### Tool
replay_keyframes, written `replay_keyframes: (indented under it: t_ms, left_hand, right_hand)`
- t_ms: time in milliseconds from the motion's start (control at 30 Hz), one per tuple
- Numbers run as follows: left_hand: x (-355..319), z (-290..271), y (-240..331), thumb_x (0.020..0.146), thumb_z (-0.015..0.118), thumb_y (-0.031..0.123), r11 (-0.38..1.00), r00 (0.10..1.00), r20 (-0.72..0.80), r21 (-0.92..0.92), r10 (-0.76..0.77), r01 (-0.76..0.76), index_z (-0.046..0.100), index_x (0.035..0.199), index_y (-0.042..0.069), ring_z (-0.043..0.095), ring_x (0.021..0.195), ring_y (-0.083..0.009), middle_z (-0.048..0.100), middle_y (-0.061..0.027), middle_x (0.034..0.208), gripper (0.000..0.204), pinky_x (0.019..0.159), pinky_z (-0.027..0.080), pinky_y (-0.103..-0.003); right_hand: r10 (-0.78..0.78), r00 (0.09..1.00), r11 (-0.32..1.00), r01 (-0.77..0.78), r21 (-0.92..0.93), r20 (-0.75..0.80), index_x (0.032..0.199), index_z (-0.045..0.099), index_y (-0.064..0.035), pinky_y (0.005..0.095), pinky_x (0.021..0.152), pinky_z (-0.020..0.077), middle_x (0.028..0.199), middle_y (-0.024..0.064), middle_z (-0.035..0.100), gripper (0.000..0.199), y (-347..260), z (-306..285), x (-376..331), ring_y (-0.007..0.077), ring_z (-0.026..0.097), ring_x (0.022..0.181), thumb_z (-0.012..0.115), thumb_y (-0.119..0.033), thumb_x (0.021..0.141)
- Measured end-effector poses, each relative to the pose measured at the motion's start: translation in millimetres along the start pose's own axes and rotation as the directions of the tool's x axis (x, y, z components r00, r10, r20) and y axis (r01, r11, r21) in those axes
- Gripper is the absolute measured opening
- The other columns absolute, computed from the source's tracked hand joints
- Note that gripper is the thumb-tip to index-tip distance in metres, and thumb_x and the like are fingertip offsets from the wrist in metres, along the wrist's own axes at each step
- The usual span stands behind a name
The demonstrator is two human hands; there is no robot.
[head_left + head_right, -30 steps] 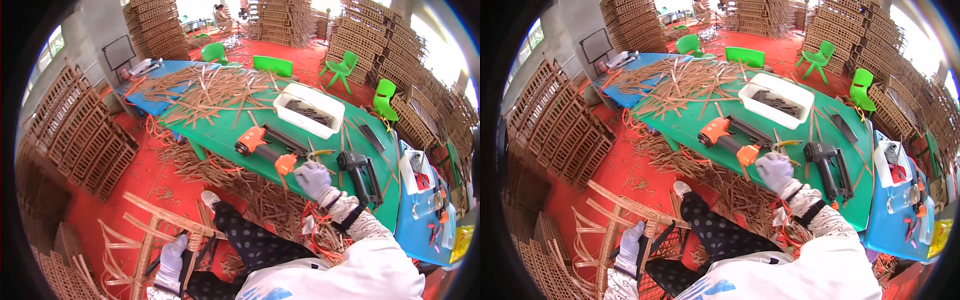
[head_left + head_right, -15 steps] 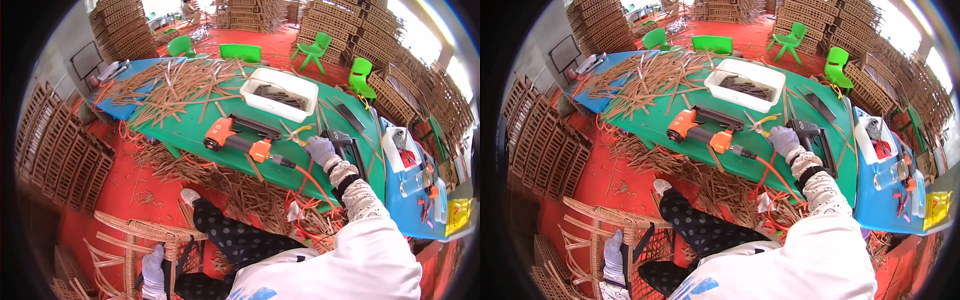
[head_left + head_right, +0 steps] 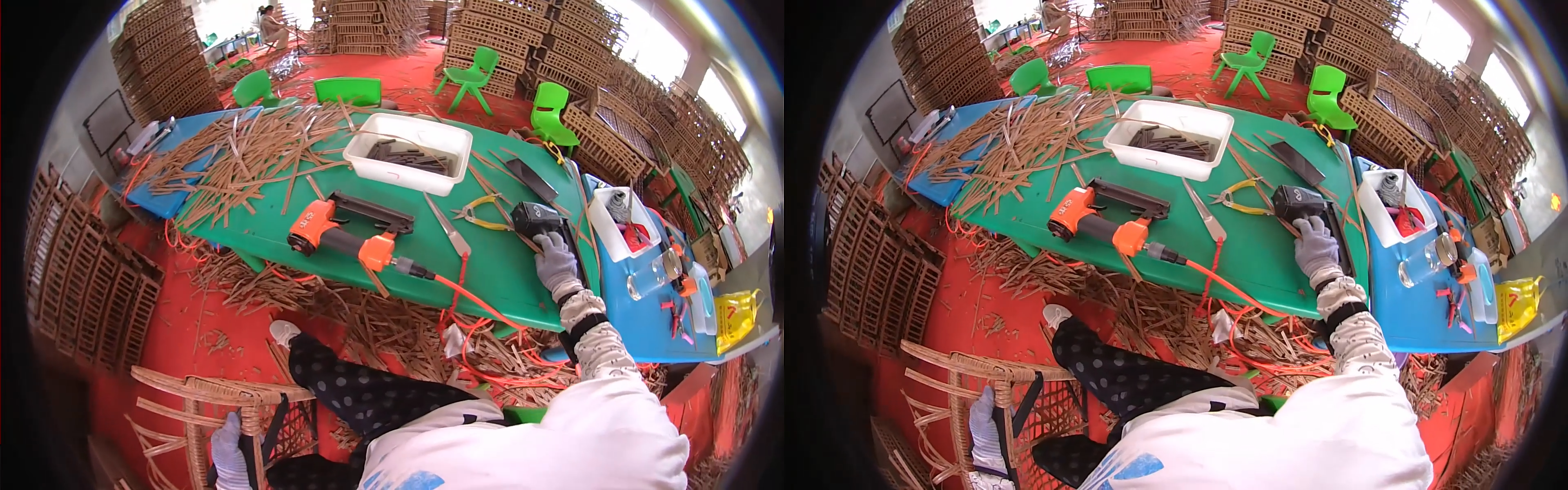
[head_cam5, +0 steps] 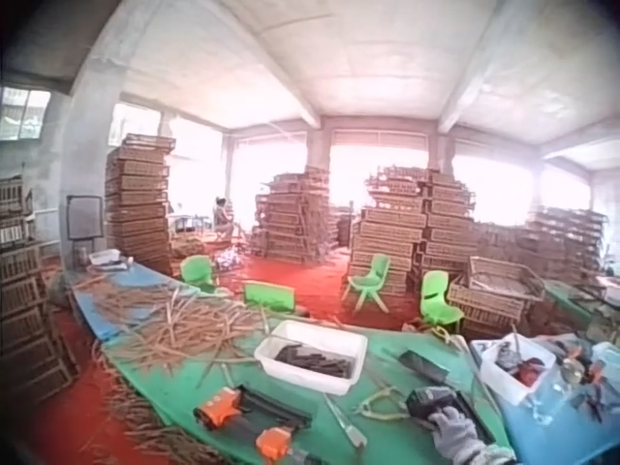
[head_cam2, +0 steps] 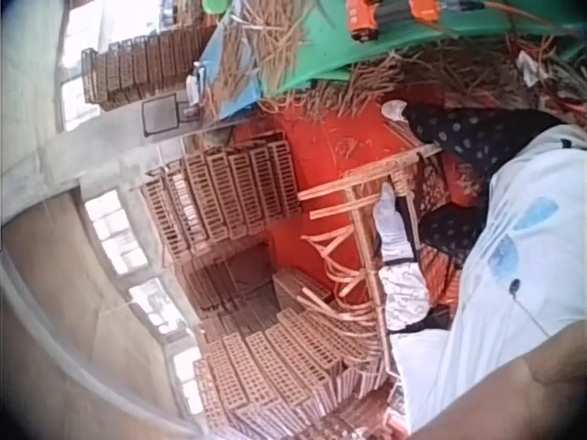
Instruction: Assembling and securing wicker or rattan components to a furniture frame using manual weaving and a pneumatic staple gun.
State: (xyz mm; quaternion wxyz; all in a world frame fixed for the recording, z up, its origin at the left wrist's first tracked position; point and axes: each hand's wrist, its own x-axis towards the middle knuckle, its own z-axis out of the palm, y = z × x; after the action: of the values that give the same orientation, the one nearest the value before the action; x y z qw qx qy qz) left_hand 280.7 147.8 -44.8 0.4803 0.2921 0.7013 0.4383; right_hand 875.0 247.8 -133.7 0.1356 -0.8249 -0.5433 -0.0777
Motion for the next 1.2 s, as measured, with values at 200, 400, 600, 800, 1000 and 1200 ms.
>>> replay_keyframes:
  t_ms: [200, 400, 600, 800, 1000, 1200]
  left_hand:
    - [0, -11, 4, 0.086, 0.050, 0.044, 0.983, 0.988, 0.146, 0.170, 0.049, -0.073, 0.062, 0.068, 0.001, 0.053, 0.045, -0.0121, 0.057, -0.0050, 0.053, 0.048, 0.042, 0.040, -0.024]
    - [1, -5, 2, 0.087, 0.049, 0.042, 0.994, 0.984, 0.168, 0.076, 0.061, -0.074, 0.059, 0.067, 0.004, 0.051, 0.042, -0.0123, 0.054, -0.0036, 0.051, 0.044, 0.039, 0.038, -0.026]
    - [-3, -9, 4, 0.086, 0.056, 0.028, 1.000, 0.991, 0.133, 0.012, -0.005, 0.003, 0.064, 0.083, -0.005, 0.054, 0.065, -0.0081, 0.062, -0.0029, 0.072, 0.035, 0.059, 0.044, -0.024]
    - [-3, -7, 1, 0.085, 0.057, 0.034, 0.997, 0.989, 0.138, -0.069, 0.042, -0.033, 0.062, 0.068, -0.003, 0.043, 0.051, -0.0032, 0.049, 0.0020, 0.052, 0.041, 0.048, 0.038, -0.024]
    - [4, -4, -11, 0.085, 0.056, 0.035, 0.979, 0.985, 0.038, 0.118, 0.165, -0.169, 0.064, 0.075, -0.004, 0.047, 0.053, -0.0105, 0.053, -0.0055, 0.054, 0.041, 0.053, 0.041, -0.030]
    - [13, -4, -17, 0.088, 0.050, 0.036, 0.979, 0.977, 0.126, 0.090, 0.170, -0.182, 0.064, 0.086, -0.002, 0.058, 0.061, -0.0230, 0.058, -0.0181, 0.064, 0.040, 0.062, 0.045, -0.034]
  right_hand:
    - [-0.110, 0.987, 0.964, 0.078, -0.254, -0.115, 0.106, 0.054, -0.0198, 0.0418, 0.086, 0.0406, 0.118, 0.0094, 0.049, 0.036, 19, 0, 11, 0.0289, 0.051, 0.104, 0.057, -0.012, 0.071]
    - [-0.491, 0.772, 0.839, 0.543, 0.016, -0.404, 0.111, 0.050, -0.0119, 0.0402, 0.078, 0.0462, 0.112, 0.0119, 0.055, 0.039, -95, 10, 45, 0.0323, 0.056, 0.094, 0.057, -0.012, 0.073]
    - [-0.637, 0.746, 0.753, 0.546, 0.368, 0.194, 0.125, 0.037, -0.0112, 0.0413, 0.078, 0.0456, 0.108, 0.0116, 0.059, 0.064, -310, 18, 54, 0.0304, 0.059, 0.090, 0.065, -0.038, 0.074]
    - [-0.452, 0.709, 0.861, 0.506, 0.055, 0.541, 0.138, 0.003, -0.0014, 0.0389, 0.092, 0.0395, 0.117, 0.0249, 0.051, 0.108, -400, 32, 42, 0.0348, 0.051, 0.109, 0.072, -0.040, 0.066]
    - [-0.534, 0.734, 0.844, 0.437, 0.309, 0.419, 0.119, 0.039, -0.0002, 0.0360, 0.070, 0.0494, 0.093, 0.0170, 0.059, 0.065, -397, 31, 57, 0.0281, 0.061, 0.080, 0.067, -0.022, 0.065]
    - [-0.779, 0.427, 0.516, 0.018, 0.857, 0.460, 0.086, 0.053, -0.0041, 0.0262, 0.052, 0.0455, 0.063, 0.0009, 0.050, 0.023, -357, -118, 21, 0.0112, 0.051, 0.053, 0.059, -0.018, 0.069]
